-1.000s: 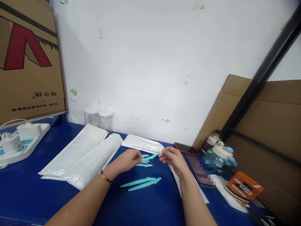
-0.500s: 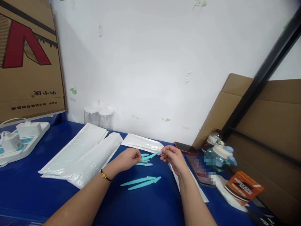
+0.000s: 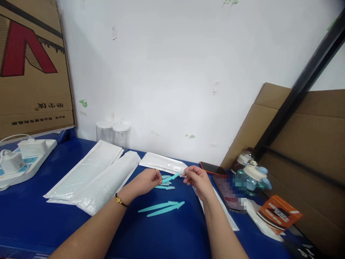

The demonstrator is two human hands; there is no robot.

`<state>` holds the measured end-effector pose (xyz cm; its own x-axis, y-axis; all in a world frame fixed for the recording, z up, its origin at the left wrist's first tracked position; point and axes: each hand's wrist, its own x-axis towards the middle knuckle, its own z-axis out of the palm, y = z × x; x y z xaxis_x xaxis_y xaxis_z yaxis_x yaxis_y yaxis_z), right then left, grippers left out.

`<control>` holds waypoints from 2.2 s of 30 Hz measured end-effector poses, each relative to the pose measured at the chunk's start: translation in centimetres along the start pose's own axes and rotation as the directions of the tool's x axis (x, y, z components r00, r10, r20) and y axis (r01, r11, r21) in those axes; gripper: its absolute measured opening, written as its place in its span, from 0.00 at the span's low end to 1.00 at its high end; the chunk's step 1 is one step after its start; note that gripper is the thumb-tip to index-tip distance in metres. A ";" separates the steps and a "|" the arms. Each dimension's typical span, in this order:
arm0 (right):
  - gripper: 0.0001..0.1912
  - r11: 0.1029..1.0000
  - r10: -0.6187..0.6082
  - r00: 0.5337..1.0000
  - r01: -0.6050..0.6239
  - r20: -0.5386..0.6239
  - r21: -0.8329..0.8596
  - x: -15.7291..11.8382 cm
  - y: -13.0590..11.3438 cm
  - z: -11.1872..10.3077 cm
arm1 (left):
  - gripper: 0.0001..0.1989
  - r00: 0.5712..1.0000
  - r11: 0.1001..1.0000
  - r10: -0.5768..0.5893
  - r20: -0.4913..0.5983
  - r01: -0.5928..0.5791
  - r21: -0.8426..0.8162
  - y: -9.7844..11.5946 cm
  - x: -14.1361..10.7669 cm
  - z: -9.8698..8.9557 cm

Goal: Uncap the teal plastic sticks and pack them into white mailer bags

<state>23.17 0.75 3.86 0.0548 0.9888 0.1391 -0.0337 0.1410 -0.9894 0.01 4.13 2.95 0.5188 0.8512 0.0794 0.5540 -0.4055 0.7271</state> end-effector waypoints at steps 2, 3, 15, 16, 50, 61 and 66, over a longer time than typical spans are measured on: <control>0.13 1.000 -0.001 1.000 0.001 -0.029 0.000 0.0 -0.1 -0.1 | 0.12 1.000 1.000 -0.002 0.000 0.002 -0.001 0.1 0.0 0.0; 0.13 1.000 0.002 1.000 -0.002 -0.028 -0.004 0.0 -0.1 0.0 | 0.12 1.000 1.000 -0.003 0.000 0.003 0.002 0.1 0.0 -0.1; 0.12 0.887 -0.054 0.998 0.027 -0.046 -0.461 0.2 -0.1 -1.7 | 0.07 0.998 0.994 -0.044 0.033 0.040 0.102 0.2 -0.3 -0.1; 0.10 0.807 -0.129 0.985 0.039 -0.112 -0.589 0.3 0.0 -2.5 | 0.06 0.997 0.988 -0.066 0.047 0.059 0.145 0.1 -0.3 -0.1; 0.05 0.370 0.072 0.995 0.035 0.066 -0.929 0.7 2.4 -0.6 | 0.09 0.991 0.993 0.060 0.121 -0.072 0.091 1.9 -1.3 0.5; 0.08 0.371 0.047 0.986 0.134 0.163 -0.919 0.0 1.9 -0.1 | 0.18 0.990 0.986 0.139 0.019 -0.140 0.085 1.1 -0.4 0.9; 0.04 0.175 0.043 0.997 0.053 0.061 -0.983 0.1 2.6 1.2 | 0.17 0.989 0.979 0.151 0.009 -0.150 0.139 1.2 -0.4 0.8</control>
<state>21.88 1.24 1.30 -0.0081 0.9951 0.0988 0.9781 0.0284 -0.2060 1.02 3.03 3.27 0.6021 0.7774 0.1819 0.5546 -0.5711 0.6052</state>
